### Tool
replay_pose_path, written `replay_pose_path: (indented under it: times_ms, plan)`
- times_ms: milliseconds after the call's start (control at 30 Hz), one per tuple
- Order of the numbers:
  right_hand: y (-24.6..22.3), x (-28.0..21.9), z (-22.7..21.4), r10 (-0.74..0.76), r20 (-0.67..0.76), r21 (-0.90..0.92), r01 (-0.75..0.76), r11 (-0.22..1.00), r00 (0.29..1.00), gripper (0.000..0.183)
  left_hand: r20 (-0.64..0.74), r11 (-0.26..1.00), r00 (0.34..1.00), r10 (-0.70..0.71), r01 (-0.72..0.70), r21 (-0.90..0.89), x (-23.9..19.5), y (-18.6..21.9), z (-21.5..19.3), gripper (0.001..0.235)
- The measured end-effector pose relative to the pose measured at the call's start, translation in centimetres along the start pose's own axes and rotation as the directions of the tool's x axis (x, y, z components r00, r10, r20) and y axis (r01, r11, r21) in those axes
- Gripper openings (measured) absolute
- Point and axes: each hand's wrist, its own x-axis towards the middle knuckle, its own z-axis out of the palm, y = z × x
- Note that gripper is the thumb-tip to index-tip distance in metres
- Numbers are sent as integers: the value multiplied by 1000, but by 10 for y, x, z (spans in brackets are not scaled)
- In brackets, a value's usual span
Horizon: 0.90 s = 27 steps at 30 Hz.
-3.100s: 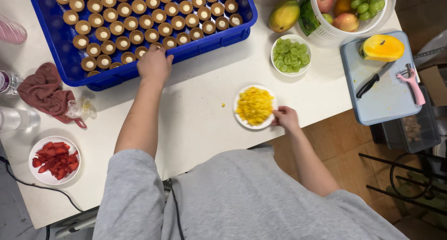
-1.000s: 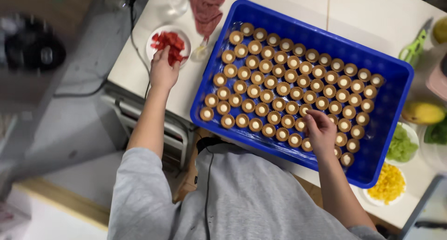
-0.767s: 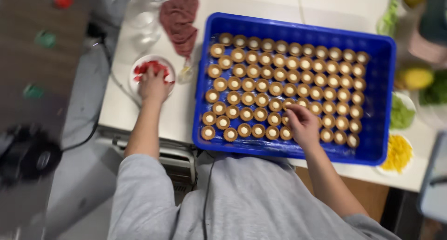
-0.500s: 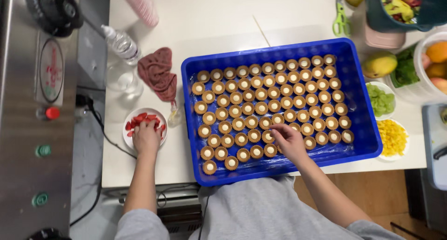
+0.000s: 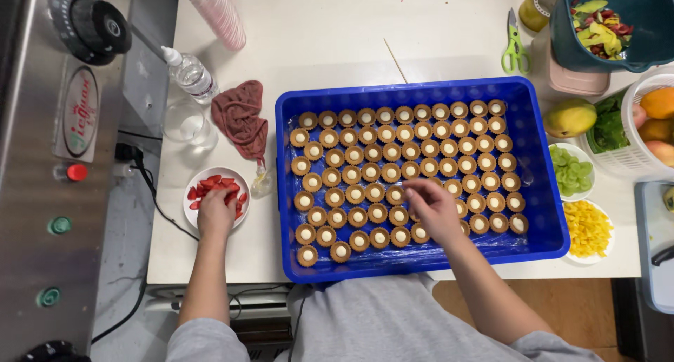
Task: The person places strawberry slices into cream-filled tarts arranged in a blue tray by hand.
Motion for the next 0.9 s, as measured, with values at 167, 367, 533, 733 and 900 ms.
replay_pose_path:
  times_ms: [167,367,533,733,900]
  plan:
    - [-9,5,-1,24,8,3,-24,1000,1000,22,-68,994,998,8,-15,-107,-6,-11,6,29]
    - [10,-7,20,132,97,1,-133,991,986,23,-37,837,939,-341,286,-466,-1,-13,8,26]
    - [6,-5,40,165,196,-16,-165,986,967,23,161,255,888,-430,291,-922,-4,2,8,26]
    - [-34,23,93,254,343,35,-282,959,904,28,382,-314,914,-135,326,-892,-41,119,-5,26]
    - [-41,34,113,209,427,172,-306,936,880,31,396,-218,917,53,398,-891,-62,198,-9,27]
